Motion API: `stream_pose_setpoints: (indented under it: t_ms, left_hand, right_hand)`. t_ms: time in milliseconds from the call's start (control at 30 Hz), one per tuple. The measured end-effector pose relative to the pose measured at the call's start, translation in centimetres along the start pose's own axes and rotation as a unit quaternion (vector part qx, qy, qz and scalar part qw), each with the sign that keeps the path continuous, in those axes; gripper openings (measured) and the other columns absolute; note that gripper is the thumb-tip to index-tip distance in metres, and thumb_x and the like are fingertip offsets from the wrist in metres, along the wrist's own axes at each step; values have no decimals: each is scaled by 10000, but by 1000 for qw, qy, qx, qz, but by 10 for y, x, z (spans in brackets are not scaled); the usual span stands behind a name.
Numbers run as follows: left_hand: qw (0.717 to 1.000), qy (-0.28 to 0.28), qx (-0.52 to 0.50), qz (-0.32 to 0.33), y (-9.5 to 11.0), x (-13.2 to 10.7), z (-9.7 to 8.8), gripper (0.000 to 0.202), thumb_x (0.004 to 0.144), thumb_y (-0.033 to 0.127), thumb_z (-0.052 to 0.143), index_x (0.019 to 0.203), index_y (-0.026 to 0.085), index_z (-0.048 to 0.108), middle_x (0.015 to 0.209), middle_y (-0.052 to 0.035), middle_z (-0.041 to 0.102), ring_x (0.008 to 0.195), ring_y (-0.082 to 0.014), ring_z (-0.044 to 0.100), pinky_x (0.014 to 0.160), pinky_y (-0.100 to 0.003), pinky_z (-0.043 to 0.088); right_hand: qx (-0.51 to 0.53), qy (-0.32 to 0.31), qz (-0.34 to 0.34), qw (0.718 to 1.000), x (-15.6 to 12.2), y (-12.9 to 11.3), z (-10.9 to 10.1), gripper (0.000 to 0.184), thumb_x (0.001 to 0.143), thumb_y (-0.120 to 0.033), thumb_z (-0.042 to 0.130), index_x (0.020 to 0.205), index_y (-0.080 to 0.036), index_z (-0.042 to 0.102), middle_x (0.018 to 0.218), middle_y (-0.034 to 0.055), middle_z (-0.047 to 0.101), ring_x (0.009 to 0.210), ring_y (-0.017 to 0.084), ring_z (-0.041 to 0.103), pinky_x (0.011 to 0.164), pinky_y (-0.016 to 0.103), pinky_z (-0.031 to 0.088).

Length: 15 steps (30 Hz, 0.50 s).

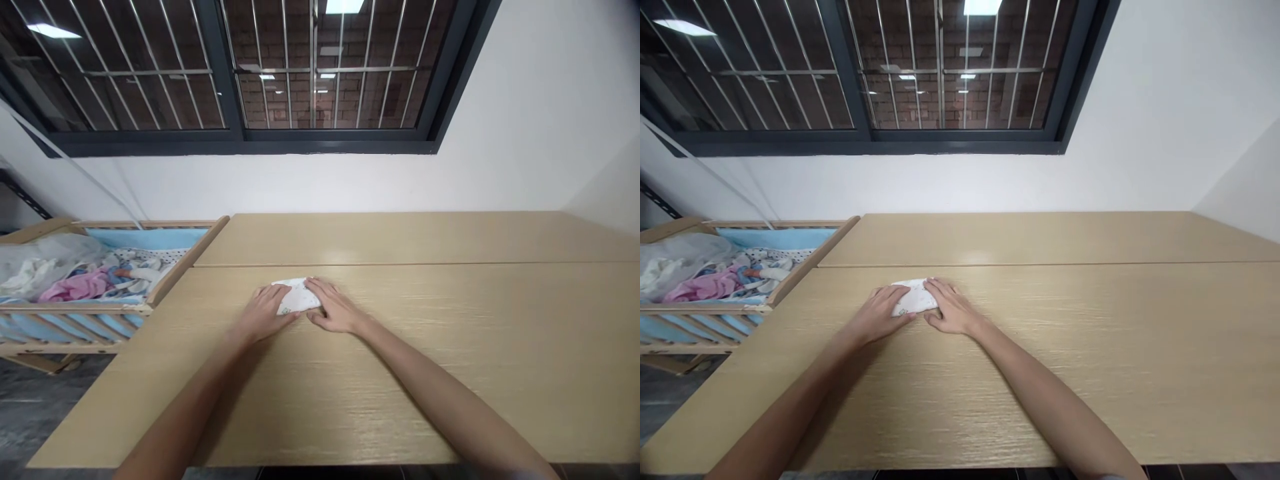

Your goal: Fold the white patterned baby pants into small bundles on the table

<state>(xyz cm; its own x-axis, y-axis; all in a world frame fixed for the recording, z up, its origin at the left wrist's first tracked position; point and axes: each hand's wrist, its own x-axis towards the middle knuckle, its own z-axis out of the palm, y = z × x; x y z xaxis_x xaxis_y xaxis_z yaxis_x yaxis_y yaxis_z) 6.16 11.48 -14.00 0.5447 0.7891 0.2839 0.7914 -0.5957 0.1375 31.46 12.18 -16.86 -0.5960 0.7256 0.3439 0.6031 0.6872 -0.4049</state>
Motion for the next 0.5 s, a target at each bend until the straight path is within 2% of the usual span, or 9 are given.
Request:
stream_pose_setpoints:
  t_ms: [133,333,433,500]
  left_hand:
    - [1000,-1,0,-9,-3,0,2,610,866,481,653,1379,186,504,1414,-145,581,1323,-305,512,1120,-462,365]
    - [999,30,4,-15,0,4,7,399,878,212,543,1275,171,568,1318,-131,647,1234,-285,576,1078,-445,411]
    - [998,56,9,-21,6,6,-2,329,942,198,432,1220,170,605,1301,-136,640,1202,-279,581,1060,-452,426]
    - [996,85,6,-38,13,6,-11,313,971,238,396,1169,181,632,1240,-139,645,1162,-281,587,1033,-461,442]
  right_hand:
    - [24,3,37,999,3,5,2,801,891,-364,603,1582,-157,253,1613,180,330,1489,325,307,1195,540,261]
    - [51,53,38,997,7,13,11,585,905,-260,546,1476,-216,430,1530,131,476,1424,278,420,1162,505,314]
    - [78,82,56,992,10,11,8,485,927,-275,530,1408,-222,496,1427,120,581,1338,289,509,1137,518,331]
    - [128,101,85,983,15,8,-1,478,931,-331,553,1391,-211,503,1337,125,637,1244,299,573,1096,515,378]
